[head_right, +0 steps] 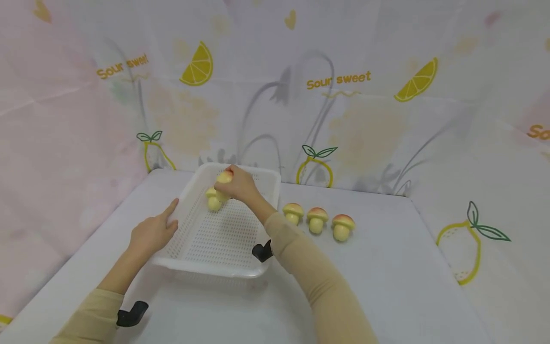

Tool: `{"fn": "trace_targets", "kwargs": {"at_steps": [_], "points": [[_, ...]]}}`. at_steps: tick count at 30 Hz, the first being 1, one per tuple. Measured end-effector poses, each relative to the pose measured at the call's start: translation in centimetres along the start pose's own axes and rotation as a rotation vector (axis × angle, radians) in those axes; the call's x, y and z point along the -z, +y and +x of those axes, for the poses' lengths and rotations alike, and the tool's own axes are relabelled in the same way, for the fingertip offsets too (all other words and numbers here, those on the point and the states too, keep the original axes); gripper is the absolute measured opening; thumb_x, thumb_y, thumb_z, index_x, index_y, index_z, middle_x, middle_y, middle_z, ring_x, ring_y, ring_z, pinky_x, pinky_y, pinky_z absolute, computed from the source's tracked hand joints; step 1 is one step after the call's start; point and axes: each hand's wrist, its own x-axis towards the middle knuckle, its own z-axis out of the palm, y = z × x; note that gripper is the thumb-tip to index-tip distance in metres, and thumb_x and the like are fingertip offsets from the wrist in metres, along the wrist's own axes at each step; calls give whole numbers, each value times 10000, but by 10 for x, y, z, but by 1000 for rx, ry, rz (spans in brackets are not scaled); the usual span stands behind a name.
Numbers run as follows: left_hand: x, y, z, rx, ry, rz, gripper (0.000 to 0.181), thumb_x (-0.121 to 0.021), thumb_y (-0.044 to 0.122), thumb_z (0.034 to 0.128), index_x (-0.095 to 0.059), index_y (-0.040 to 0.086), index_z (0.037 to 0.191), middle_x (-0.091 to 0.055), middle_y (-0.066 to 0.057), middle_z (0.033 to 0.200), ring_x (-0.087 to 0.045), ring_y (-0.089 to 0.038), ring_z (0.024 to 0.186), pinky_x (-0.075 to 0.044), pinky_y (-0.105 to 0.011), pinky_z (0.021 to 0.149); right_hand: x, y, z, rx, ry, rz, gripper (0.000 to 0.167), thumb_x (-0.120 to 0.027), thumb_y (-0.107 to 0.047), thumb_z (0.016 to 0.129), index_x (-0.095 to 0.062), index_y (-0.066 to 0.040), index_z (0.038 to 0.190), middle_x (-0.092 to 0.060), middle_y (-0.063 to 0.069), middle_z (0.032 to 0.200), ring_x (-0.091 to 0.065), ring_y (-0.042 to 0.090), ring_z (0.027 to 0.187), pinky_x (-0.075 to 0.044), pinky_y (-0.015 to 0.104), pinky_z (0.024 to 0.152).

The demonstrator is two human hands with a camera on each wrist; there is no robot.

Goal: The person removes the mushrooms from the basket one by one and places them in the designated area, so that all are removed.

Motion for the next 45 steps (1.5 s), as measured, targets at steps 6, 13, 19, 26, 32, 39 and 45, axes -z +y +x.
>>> {"fn": "trace_targets", "kwargs": {"at_steps": [6, 13, 19, 26, 32, 39, 45], "points": [[-1, 0, 0, -3, 1, 0, 587, -415, 231, 968, -266, 76, 1514, -391, -47, 510, -341, -165, 456, -325, -292, 420, 7, -9, -2, 29, 29, 19, 426, -682, -253, 819, -577, -56, 1183, -602, 91, 971, -557, 175, 790, -489, 232, 566], [1, 0, 0, -4, 3, -2, 587, -422, 230, 967, -270, 74, 1512, -399, -56, 517, -361, -179, 460, -330, -305, 423, 18, -19, -8, 76, 54, -11, 401, -708, -262, 820, -594, -62, 1149, -614, 84, 973, -550, 169, 805, -462, 235, 606], [1, 0, 1, 2, -15, -1, 593, -420, 233, 971, -252, 81, 1519, -412, -59, 523, -374, -183, 464, -337, -310, 432, 31, -23, -20, 92, 54, 10, 373, -724, -271, 817, -605, -89, 1121, -615, 62, 957, -552, 164, 794, -454, 248, 628], [1, 1, 0, -3, -17, 6, 591, -416, 233, 972, -252, 75, 1517, -426, -72, 529, -388, -197, 469, -347, -318, 433, 48, -16, -36, 87, 73, -7, 353, -735, -285, 811, -612, -133, 1105, -616, 45, 962, -564, 164, 802, -467, 266, 647], [1, 0, 1, -3, -18, 12, 590, -413, 236, 974, -249, 76, 1518, -449, -89, 538, -416, -217, 480, -362, -331, 438, 62, -3, -46, 72, 98, -12, 361, -737, -276, 805, -611, -135, 1113, -620, 56, 952, -566, 166, 784, -468, 265, 639], [-1, -1, 0, -22, -2, 4, 584, -418, 230, 975, -259, 69, 1513, -404, -57, 514, -350, -170, 454, -331, -291, 420, 76, 8, -56, 52, 113, -6, 372, -737, -266, 809, -611, -116, 1125, -622, 76, 1000, -574, 189, 806, -478, 287, 660], [0, -1, 0, -30, 8, 12, 581, -416, 231, 974, -265, 73, 1512, -395, -53, 515, -338, -165, 454, -324, -289, 417, 88, 15, -67, 25, 107, 6, 385, -729, -266, 817, -603, -116, 1148, -616, 88, 980, -567, 198, 798, -474, 296, 657]]}}
